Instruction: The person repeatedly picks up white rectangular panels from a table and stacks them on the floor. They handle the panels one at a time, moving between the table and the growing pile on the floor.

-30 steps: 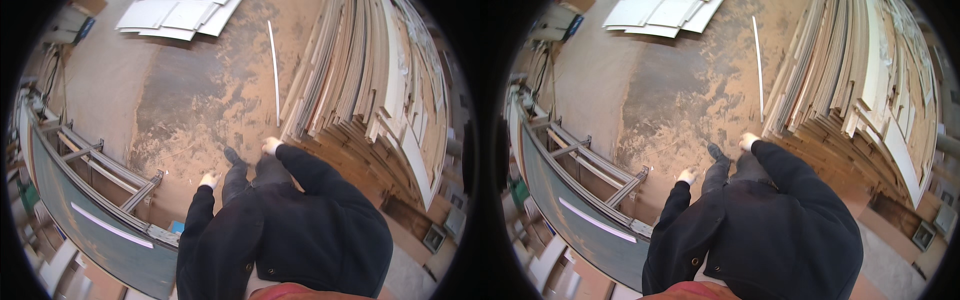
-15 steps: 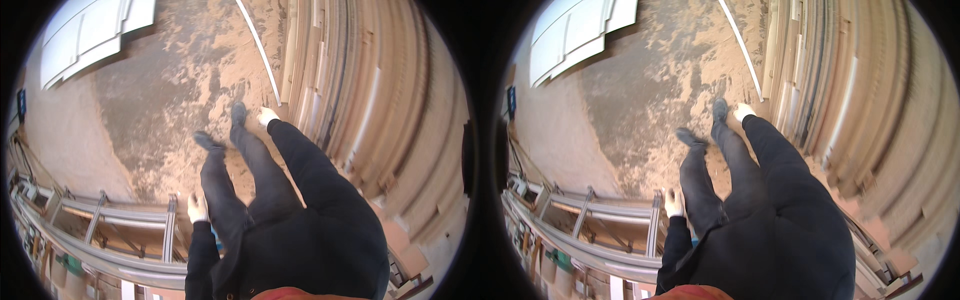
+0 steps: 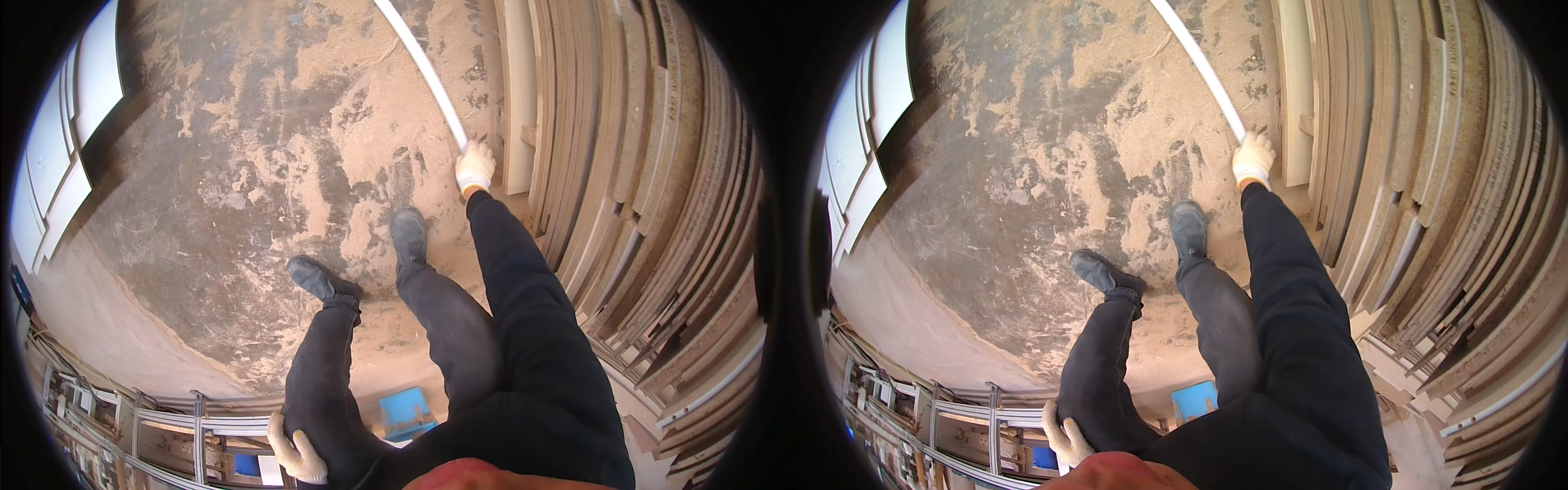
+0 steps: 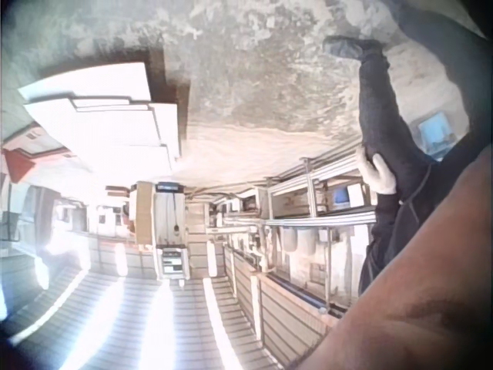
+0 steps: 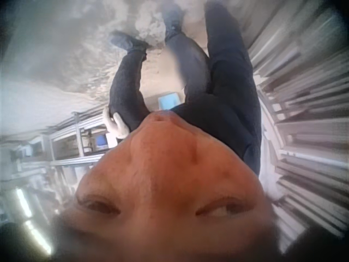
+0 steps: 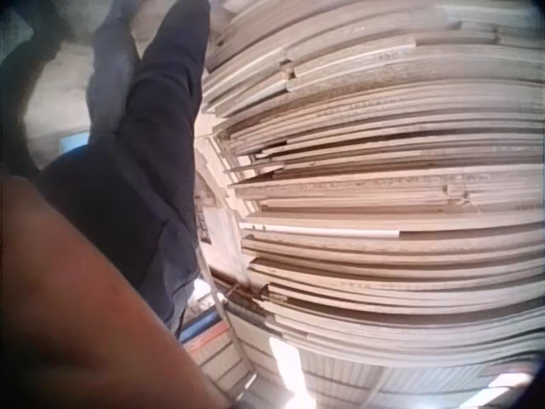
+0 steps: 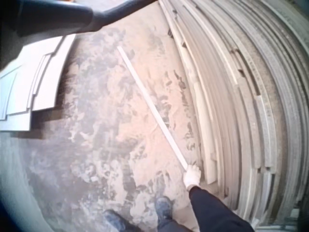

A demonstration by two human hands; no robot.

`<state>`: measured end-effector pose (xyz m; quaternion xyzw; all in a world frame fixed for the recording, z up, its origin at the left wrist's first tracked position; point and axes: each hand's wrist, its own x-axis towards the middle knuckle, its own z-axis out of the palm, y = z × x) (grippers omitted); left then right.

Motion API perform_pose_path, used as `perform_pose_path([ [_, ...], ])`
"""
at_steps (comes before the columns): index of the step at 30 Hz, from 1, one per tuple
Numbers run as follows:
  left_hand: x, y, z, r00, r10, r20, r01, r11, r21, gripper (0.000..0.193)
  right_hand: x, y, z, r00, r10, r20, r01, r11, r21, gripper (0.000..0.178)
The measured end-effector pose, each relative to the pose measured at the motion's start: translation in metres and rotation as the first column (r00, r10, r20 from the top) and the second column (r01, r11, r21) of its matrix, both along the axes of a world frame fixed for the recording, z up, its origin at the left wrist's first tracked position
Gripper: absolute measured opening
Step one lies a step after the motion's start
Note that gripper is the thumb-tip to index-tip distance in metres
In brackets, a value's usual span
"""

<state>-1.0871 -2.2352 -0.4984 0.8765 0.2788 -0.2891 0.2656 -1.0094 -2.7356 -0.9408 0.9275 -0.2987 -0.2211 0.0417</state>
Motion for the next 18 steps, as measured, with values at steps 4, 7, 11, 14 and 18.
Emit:
perform_pose_path([
  [4, -0.005, -0.002, 0.007, 0.998, -0.06, -0.036, 0.057, 0.995, -0.08, 0.039, -0.022, 0.046, 0.068, 0.968, -0.252, -0.005, 0.245, 0.936, 0.254, 0.041],
  [7, -0.026, -0.008, 0.011, 0.996, -0.065, -0.066, 0.057, 0.992, -0.116, 0.033, -0.026, 0.079, 0.147, 0.878, -0.478, -0.003, 0.397, 0.727, 0.56, 0.05],
  [11, -0.06, -0.013, 0.014, 0.979, -0.18, -0.099, 0.173, 0.982, -0.076, 0.033, -0.019, 0.107, 0.267, 0.853, -0.519, 0.05, 0.359, 0.654, 0.666, 0.042],
  [14, -0.076, -0.01, 0.028, 0.937, -0.306, -0.167, 0.305, 0.952, -0.032, 0.038, -0.006, 0.131, 0.374, 0.788, -0.604, 0.115, 0.277, 0.515, 0.811, 0.014],
  [18, -0.065, -0.004, 0.065, 0.901, -0.39, -0.192, 0.39, 0.92, -0.039, 0.048, 0.007, 0.16, 0.537, 0.793, -0.585, 0.172, 0.171, 0.484, 0.858, 0.023],
])
